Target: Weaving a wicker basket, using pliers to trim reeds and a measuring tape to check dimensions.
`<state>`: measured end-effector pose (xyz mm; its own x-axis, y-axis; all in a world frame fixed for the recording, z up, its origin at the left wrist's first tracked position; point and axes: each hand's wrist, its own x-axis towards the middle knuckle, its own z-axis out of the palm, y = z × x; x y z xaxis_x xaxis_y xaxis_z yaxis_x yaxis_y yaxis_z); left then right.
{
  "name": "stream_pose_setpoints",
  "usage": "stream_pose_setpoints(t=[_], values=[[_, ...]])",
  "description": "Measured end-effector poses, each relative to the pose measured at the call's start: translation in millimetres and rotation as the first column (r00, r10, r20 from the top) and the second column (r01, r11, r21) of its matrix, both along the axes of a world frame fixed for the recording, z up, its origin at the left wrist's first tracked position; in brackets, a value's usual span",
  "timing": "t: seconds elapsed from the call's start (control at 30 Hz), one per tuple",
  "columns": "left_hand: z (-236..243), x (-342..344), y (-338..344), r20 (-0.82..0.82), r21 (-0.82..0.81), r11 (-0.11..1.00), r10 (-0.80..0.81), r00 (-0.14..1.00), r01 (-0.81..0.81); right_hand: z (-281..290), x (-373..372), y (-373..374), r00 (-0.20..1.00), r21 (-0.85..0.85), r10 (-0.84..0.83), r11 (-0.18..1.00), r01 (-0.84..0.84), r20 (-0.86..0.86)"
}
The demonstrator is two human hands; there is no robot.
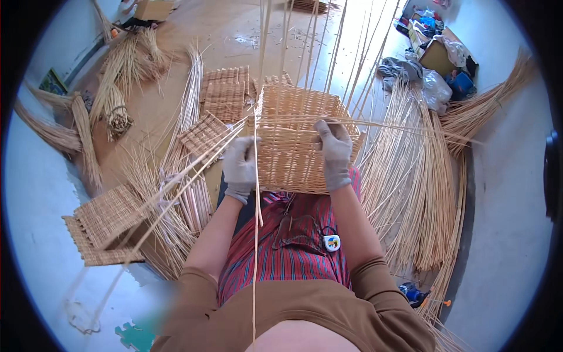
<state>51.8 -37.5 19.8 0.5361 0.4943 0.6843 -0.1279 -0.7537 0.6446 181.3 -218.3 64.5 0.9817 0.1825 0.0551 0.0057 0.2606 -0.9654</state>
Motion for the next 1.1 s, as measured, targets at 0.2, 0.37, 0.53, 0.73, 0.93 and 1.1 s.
stream_pose_setpoints(t=[0.2,0.37,0.53,0.73,0.93,1.1], values=[[10.2,9.8,-6.7,-0.415,0.314,0.931,-0.040,0.909,0.184,-30.2,-20.6,-23.9,0.991,-0.103,0.136,0.986,-0.133,0.019],[9.3,16.8,-6.9,-0.446,0.379,0.899,-0.032,0.894,0.221,-27.3,3.1,-41.1,0.993,0.106,-0.009,0.994,0.021,-0.115],[9.6,22.0,-9.5,-0.480,0.284,0.937,-0.043,0.876,0.202,-30.2,20.3,-31.3,0.992,0.100,-0.118,0.987,0.123,-0.053],[13.6,29.9,-12.3,-0.452,0.249,0.942,-0.091,0.887,0.223,24.9,71.1,5.9,0.813,-0.142,-0.001,0.984,0.103,0.582],[14.6,36.2,-15.0,-0.506,0.335,0.914,-0.030,0.862,0.228,86.9,95.2,63.8,0.485,-0.560,0.329,0.680,0.474,0.810],[22.6,33.0,-4.9,-0.506,0.357,0.900,-0.039,0.862,0.250,21.0,45.6,-23.7,0.732,0.121,-0.080,0.993,-0.003,0.677]])
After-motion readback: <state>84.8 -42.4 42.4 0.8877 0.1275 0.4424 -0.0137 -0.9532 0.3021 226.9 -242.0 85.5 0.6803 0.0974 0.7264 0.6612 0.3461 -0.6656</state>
